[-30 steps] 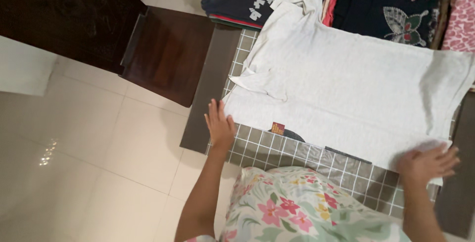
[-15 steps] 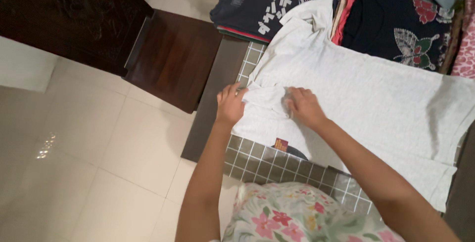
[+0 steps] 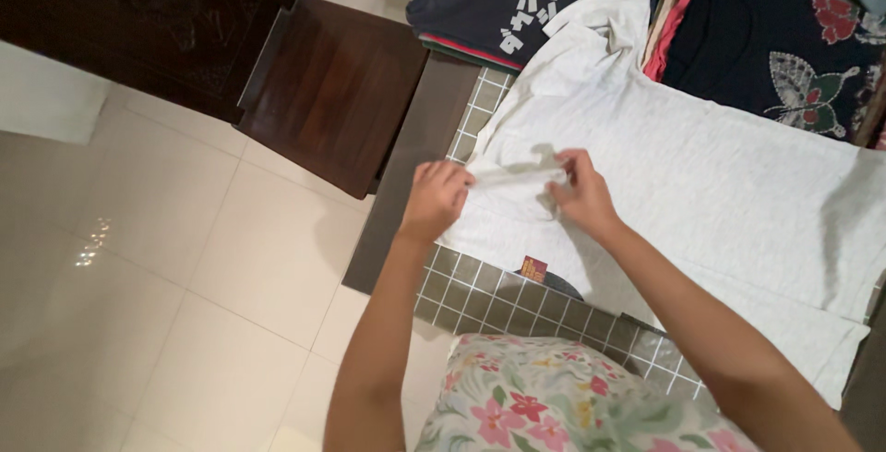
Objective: The person folds various t-shirts by hand on a table, including white graphic, grey, and cream-colored garments, and stacks them with other organized laundry.
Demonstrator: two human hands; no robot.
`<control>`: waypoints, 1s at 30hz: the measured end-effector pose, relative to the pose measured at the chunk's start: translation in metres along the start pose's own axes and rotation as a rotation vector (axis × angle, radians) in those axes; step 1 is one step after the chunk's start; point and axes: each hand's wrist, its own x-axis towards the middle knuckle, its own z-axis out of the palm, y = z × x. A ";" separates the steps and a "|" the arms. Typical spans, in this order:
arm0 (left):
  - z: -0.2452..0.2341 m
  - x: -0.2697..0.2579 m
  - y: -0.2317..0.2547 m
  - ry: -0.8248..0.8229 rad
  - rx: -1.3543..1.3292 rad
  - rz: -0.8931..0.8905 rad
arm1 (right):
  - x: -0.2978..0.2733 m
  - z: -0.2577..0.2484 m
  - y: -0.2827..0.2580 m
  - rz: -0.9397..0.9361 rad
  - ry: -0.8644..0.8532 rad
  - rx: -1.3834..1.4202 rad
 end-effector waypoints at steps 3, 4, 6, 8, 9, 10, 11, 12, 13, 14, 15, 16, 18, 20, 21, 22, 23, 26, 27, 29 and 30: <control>-0.006 -0.025 0.017 -0.116 0.077 0.078 | -0.035 -0.012 0.009 -0.141 -0.082 0.034; -0.006 -0.034 0.021 -0.160 0.085 0.074 | -0.043 -0.016 0.013 -0.335 -0.139 -0.133; -0.003 -0.047 0.025 -0.205 0.091 0.071 | -0.058 -0.017 0.019 -0.525 -0.194 -0.302; 0.002 -0.056 0.025 -0.184 0.090 0.025 | -0.071 -0.013 0.022 -0.634 -0.304 -0.447; 0.005 -0.058 0.024 -0.184 0.091 0.029 | -0.076 -0.013 0.023 -0.633 -0.300 -0.448; 0.009 -0.060 0.023 -0.171 0.111 -0.007 | -0.081 -0.011 0.023 -0.702 -0.289 -0.454; 0.012 -0.062 0.022 -0.159 0.131 -0.043 | -0.084 -0.010 0.022 -0.771 -0.278 -0.460; 0.015 -0.065 0.021 -0.160 0.130 -0.037 | -0.088 -0.010 0.021 -0.769 -0.272 -0.461; 0.018 -0.067 0.020 -0.141 0.139 -0.061 | -0.091 -0.010 0.020 -0.781 -0.252 -0.469; 0.022 -0.067 0.018 -0.122 0.148 -0.083 | -0.093 -0.012 0.018 -0.794 -0.231 -0.478; 0.030 -0.065 0.018 -0.123 0.147 -0.075 | -0.094 -0.014 0.016 -0.791 -0.224 -0.480; 0.041 -0.061 0.021 -0.077 0.134 -0.057 | -0.097 -0.017 0.014 -0.720 -0.204 -0.538; 0.059 -0.055 0.032 -0.037 0.117 -0.031 | -0.098 -0.021 0.009 -0.641 -0.175 -0.597; 0.073 -0.044 0.049 -0.234 -0.048 0.095 | -0.094 -0.022 0.004 -0.648 -0.113 -0.652; 0.074 -0.038 0.054 -0.240 -0.054 0.111 | -0.094 -0.025 0.004 -0.636 -0.099 -0.658; 0.075 -0.035 0.060 -0.342 -0.020 0.121 | -0.095 -0.027 0.006 -0.601 -0.130 -0.719; 0.076 -0.031 0.067 -0.443 0.016 0.131 | -0.096 -0.029 0.009 -0.564 -0.161 -0.778; 0.069 -0.023 0.081 -0.550 0.234 0.104 | -0.104 -0.036 0.020 -0.484 -0.078 -0.745; 0.068 -0.018 0.083 -0.550 0.225 0.133 | -0.104 -0.043 0.026 -0.466 -0.056 -0.759; 0.073 -0.015 0.089 -0.613 0.202 0.114 | -0.113 -0.062 0.040 -0.420 0.058 -0.648; 0.078 -0.009 0.088 -0.614 0.189 0.152 | -0.112 -0.076 0.049 -0.397 0.086 -0.668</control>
